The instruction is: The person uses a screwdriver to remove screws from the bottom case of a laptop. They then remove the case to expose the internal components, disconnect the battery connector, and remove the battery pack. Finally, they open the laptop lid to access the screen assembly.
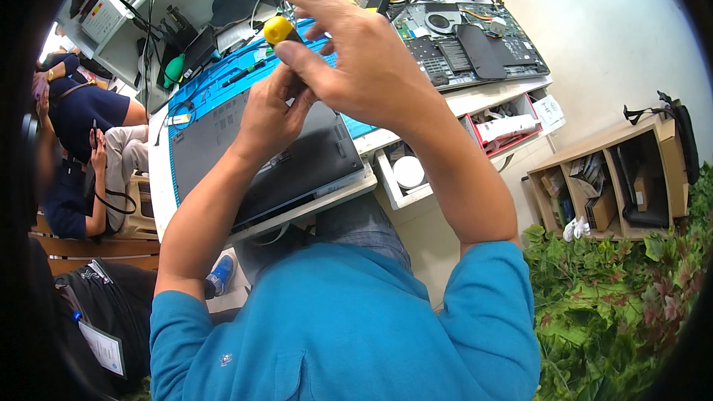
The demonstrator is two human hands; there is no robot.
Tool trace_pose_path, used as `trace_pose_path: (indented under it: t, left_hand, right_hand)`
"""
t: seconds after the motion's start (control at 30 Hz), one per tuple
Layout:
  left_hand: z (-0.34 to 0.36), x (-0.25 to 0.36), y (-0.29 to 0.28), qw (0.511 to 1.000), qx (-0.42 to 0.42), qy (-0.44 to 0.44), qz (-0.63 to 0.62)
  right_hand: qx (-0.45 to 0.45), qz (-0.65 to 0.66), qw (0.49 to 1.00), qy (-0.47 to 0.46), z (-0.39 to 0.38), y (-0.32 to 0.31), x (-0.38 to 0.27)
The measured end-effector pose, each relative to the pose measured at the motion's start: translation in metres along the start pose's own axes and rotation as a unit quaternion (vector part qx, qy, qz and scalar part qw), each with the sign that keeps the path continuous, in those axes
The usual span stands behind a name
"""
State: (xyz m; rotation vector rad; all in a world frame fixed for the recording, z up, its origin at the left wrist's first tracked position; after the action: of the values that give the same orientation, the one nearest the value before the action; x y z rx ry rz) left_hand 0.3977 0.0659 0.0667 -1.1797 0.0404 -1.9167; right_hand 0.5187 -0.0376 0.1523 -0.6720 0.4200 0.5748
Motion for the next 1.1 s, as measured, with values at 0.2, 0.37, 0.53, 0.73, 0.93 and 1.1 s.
trace_pose_path:
  t: [0.2, 0.37, 0.53, 0.73, 0.93, 1.1]
  left_hand:
    - [0.005, -0.010, 0.001, 0.996, -0.057, 0.042, 0.045]
    - [0.008, -0.017, 0.004, 0.992, -0.110, -0.052, -0.026]
    - [0.008, -0.022, 0.020, 0.991, -0.046, -0.114, -0.052]
    - [0.013, -0.020, 0.021, 0.983, -0.096, -0.144, -0.054]
    - [0.015, -0.031, 0.025, 0.972, -0.117, -0.202, 0.028]
    - [0.010, -0.033, 0.026, 0.974, -0.073, -0.179, -0.120]
  right_hand:
    - [0.004, -0.077, 0.994, -0.080, 0.010, 0.014, 0.000]
    - [0.015, -0.016, 0.997, -0.076, 0.005, 0.012, 0.007]
    - [-0.052, 0.249, 0.967, 0.020, 0.009, 0.012, 0.040]
    - [-0.004, 0.139, 0.989, 0.046, 0.013, 0.022, 0.043]
    - [0.033, 0.107, 0.994, 0.021, 0.020, 0.021, 0.038]
    - [0.039, 0.130, 0.990, 0.032, 0.023, 0.022, 0.038]
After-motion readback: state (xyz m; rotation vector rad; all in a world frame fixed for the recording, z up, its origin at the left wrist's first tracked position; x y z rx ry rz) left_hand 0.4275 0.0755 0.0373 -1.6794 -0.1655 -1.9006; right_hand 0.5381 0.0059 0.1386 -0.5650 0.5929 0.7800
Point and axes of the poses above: each hand's wrist, its own z-axis towards the middle knuckle, its own y-axis out of the palm, x = y × z, the point moved 6 cm from there along z, towards the middle knuckle, and after that the axes turned 6 degrees about -z, right-handed, at the moved point
